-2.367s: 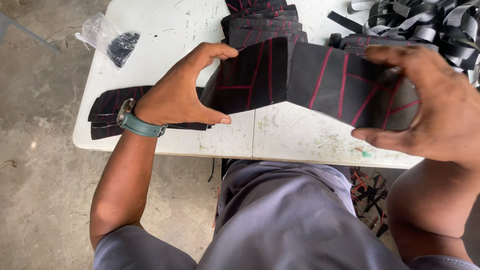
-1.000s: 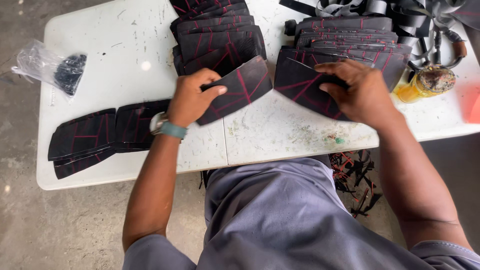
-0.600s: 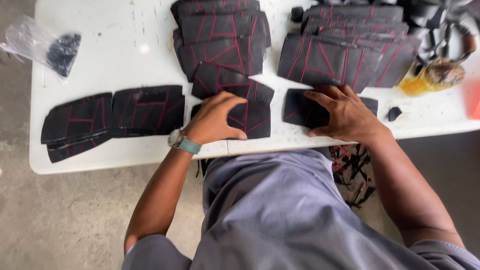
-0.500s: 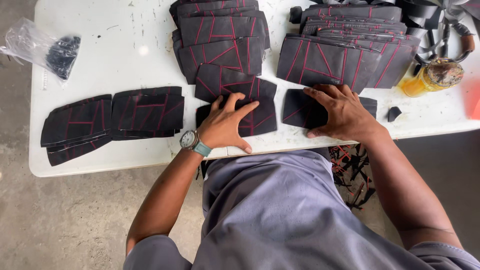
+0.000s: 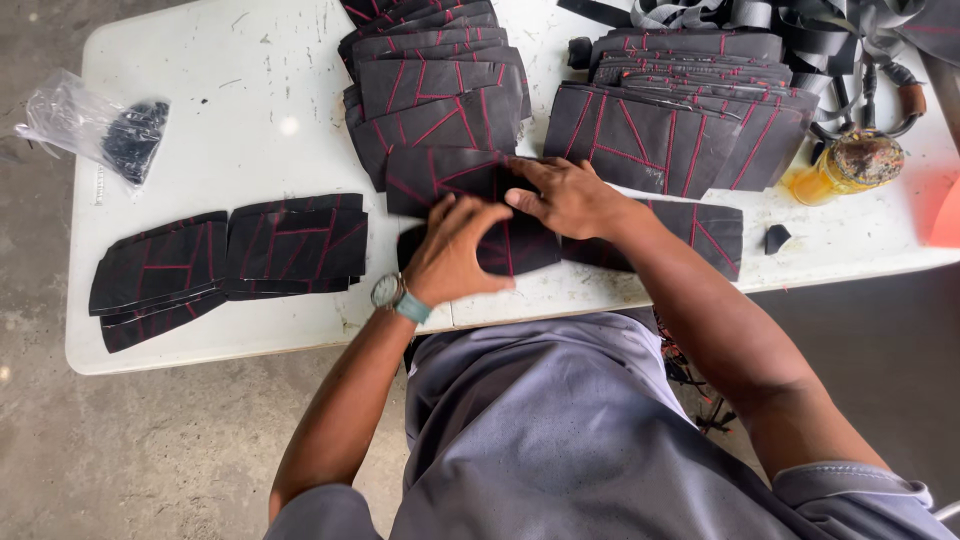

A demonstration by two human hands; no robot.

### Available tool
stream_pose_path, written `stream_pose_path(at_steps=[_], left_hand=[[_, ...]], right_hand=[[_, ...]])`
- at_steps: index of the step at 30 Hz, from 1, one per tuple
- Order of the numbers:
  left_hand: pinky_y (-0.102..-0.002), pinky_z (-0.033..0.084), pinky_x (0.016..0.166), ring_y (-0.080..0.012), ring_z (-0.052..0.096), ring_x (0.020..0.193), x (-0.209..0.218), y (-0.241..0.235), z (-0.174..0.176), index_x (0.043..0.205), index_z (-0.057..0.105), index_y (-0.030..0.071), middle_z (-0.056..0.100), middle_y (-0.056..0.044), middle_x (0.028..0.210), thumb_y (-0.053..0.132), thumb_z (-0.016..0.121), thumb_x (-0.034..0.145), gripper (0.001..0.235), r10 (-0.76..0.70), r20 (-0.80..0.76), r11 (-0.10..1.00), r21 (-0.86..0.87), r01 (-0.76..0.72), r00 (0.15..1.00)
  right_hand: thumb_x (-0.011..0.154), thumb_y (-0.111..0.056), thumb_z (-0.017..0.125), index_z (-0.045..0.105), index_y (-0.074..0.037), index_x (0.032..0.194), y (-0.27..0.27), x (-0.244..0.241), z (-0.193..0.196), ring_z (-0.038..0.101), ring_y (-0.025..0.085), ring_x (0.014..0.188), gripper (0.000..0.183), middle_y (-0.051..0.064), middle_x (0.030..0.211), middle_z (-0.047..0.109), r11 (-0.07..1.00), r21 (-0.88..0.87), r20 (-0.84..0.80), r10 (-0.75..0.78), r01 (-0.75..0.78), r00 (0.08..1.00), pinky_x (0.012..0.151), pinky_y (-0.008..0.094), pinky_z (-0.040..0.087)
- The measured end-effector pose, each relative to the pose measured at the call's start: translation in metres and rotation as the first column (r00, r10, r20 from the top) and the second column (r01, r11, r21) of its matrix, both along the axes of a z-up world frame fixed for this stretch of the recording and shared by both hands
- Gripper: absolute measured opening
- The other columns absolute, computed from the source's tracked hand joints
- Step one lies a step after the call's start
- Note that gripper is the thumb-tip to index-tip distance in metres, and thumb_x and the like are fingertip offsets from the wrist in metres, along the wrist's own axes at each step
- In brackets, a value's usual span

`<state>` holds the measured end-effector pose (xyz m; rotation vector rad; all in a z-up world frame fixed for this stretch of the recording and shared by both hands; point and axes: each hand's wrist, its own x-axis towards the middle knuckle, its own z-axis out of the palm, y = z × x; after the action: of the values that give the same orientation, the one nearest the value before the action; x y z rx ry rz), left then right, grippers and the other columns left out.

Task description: The person stacks black fabric pieces with red stitching on a white table. They repeatedly pick up, align, and place the pieces into neat piles, occasionally using an orange template to check alignment.

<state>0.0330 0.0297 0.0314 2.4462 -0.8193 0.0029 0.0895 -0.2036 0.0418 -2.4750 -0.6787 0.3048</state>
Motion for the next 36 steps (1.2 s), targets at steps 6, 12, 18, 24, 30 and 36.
stream_pose_path(at_steps=[6,12,18,24,30,36], left_hand=[[-0.052,0.038,0.11,-0.0406,0.052,0.123,-0.051,0.009,0.004,0.129,0.066,0.013,0.053,-0.019,0.132,0.037,0.093,0.059,0.08,-0.064,-0.057,0.998,0.014,0.065,0.996],[-0.04,0.052,0.085,-0.0309,0.066,0.098,-0.013,0.023,0.019,0.117,0.071,0.002,0.066,-0.017,0.108,0.027,0.068,0.098,0.031,0.005,-0.122,0.972,-0.232,-0.034,0.992],[-0.037,0.051,0.068,-0.026,0.063,0.072,0.017,0.032,0.025,0.11,0.068,-0.004,0.067,-0.015,0.085,0.024,0.06,0.106,0.029,0.028,-0.208,0.963,-0.257,-0.082,0.978],[-0.036,0.053,0.072,-0.0236,0.068,0.08,0.01,0.031,0.036,0.113,0.071,0.0,0.07,-0.012,0.093,0.021,0.061,0.103,0.026,0.035,-0.205,0.964,-0.25,-0.087,0.978],[-0.051,0.034,0.112,-0.034,0.058,0.122,-0.034,0.022,0.025,0.119,0.073,0.009,0.058,-0.015,0.132,0.036,0.084,0.074,0.054,-0.054,-0.185,0.994,0.078,0.07,0.981],[-0.07,0.014,0.121,-0.0348,0.051,0.133,-0.029,-0.014,0.009,0.127,0.071,0.016,0.047,-0.015,0.145,0.046,0.086,0.075,0.062,-0.085,-0.074,0.994,0.069,0.09,0.994]], right_hand=[[0.103,-0.05,0.057,0.043,-0.007,0.153,0.014,0.005,-0.001,0.05,0.04,0.138,0.067,0.021,0.155,0.047,0.996,0.057,0.107,0.059,-0.065,0.993,0.108,0.052,0.044],[0.06,-0.036,0.092,0.052,-0.011,0.145,-0.064,-0.057,0.035,0.052,0.036,0.134,0.097,0.017,0.146,0.055,0.987,-0.016,-0.034,0.162,-0.162,0.986,0.109,0.045,0.044],[0.08,-0.011,0.07,0.066,-0.016,0.145,-0.113,-0.081,0.014,0.067,0.03,0.091,0.065,0.017,0.105,0.073,0.998,-0.037,0.093,-0.047,0.05,0.995,0.086,0.036,0.056],[0.098,0.008,0.055,0.063,-0.003,0.144,-0.142,-0.057,0.037,0.061,0.024,0.077,0.048,0.016,0.09,0.066,0.864,0.441,0.114,-0.321,0.241,0.94,0.08,0.028,0.052],[0.095,-0.005,0.061,0.064,-0.006,0.136,-0.117,-0.09,0.04,0.057,0.026,0.145,0.041,0.009,0.152,0.063,0.984,-0.142,0.519,0.164,-0.104,0.839,0.119,0.041,0.05],[0.075,-0.039,0.082,0.07,-0.017,0.127,-0.095,-0.085,0.011,0.03,0.041,0.145,0.057,0.013,0.155,0.04,0.986,-0.16,0.192,0.073,-0.042,0.979,0.117,0.058,0.025]])
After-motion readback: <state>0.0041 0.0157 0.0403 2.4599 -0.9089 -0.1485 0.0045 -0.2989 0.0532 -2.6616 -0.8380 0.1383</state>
